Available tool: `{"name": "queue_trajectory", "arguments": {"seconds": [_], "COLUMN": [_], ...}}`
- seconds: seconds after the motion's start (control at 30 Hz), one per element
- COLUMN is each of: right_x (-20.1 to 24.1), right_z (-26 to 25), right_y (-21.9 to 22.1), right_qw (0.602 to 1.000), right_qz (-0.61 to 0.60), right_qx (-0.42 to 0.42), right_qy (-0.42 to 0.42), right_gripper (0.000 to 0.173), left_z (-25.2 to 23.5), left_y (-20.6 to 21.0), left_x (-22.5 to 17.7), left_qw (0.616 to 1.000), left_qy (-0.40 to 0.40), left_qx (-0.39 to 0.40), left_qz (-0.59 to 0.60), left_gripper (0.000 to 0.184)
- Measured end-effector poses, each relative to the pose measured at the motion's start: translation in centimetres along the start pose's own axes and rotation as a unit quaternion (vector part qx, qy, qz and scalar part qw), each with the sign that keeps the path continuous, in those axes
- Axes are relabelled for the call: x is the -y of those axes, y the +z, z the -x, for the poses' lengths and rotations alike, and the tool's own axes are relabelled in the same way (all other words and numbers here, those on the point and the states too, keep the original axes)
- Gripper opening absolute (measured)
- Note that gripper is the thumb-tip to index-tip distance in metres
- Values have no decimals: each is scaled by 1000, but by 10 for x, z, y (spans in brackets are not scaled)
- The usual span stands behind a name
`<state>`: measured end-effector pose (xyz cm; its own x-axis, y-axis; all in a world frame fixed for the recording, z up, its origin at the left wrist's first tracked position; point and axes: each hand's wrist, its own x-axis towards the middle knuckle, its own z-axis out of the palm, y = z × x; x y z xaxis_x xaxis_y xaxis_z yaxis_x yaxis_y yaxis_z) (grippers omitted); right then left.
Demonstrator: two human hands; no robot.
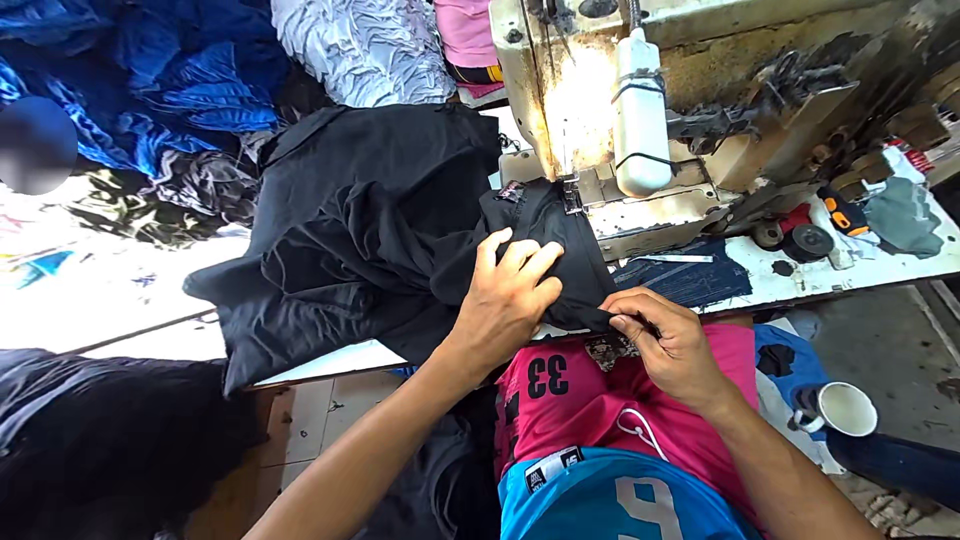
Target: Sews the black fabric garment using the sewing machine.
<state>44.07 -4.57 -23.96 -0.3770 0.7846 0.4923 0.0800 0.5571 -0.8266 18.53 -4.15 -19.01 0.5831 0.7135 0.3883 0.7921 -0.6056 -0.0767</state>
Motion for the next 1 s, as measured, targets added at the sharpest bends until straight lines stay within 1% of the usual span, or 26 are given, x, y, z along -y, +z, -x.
{"name": "queue_trajectory", "arguments": {"seconds": [0.07, 0.13, 0.27, 0.37, 0.5, 0.57, 0.67, 0.77, 0.8, 0.83, 0.87, 0.9, 0.93, 1.0], "right_x": [1, 0, -5, -12, -19, -20, -19, -23, -24, -25, -26, -27, -28, -28], "right_z": [1, 0, -9, -20, -40, -51, -63, -71, -73, -75, -76, -77, -77, -79], "right_y": [0, 0, 5, 9, 14, 16, 19, 22, 23, 23, 24, 24, 23, 23], "right_qw": [1000, 999, 998, 997, 995, 995, 997, 997, 997, 997, 997, 998, 998, 998], "right_qz": [-16, -26, -30, -33, -37, -39, -30, -27, -30, -31, -29, -23, -14, 7], "right_qx": [-5, -13, -41, -54, -59, -63, -66, -70, -69, -67, -66, -65, -63, -57], "right_qy": [10, 19, 32, 46, 64, 60, 37, 9, 2, -3, -5, -8, -9, -11], "right_gripper": [16, 16, 15, 13, 12, 12, 13, 14, 14, 14, 14, 14, 14, 15], "left_z": [-2, -4, -14, -25, -36, -41, -42, -43, -43, -42, -41, -40, -38, -33], "left_y": [-11, -17, -16, -14, -4, -1, -6, -26, -33, -40, -47, -53, -60, -73], "left_x": [-6, -6, 6, 18, 44, 56, 67, 69, 69, 70, 73, 79, 87, 104], "left_qw": [1000, 1000, 999, 999, 998, 997, 998, 995, 995, 995, 995, 994, 993, 990], "left_qy": [0, 1, 3, 1, 7, 17, 44, 85, 79, 61, 37, 16, 0, -32], "left_qx": [18, 27, 27, 14, -20, -40, -47, 2, 29, 56, 81, 101, 115, 135], "left_qz": [-4, -10, -25, -37, -58, -61, -22, 47, 58, 60, 49, 31, 11, -27], "left_gripper": [10, 10, 8, 6, 12, 14, 20, 19, 30, 48, 60, 67, 70, 71]}}
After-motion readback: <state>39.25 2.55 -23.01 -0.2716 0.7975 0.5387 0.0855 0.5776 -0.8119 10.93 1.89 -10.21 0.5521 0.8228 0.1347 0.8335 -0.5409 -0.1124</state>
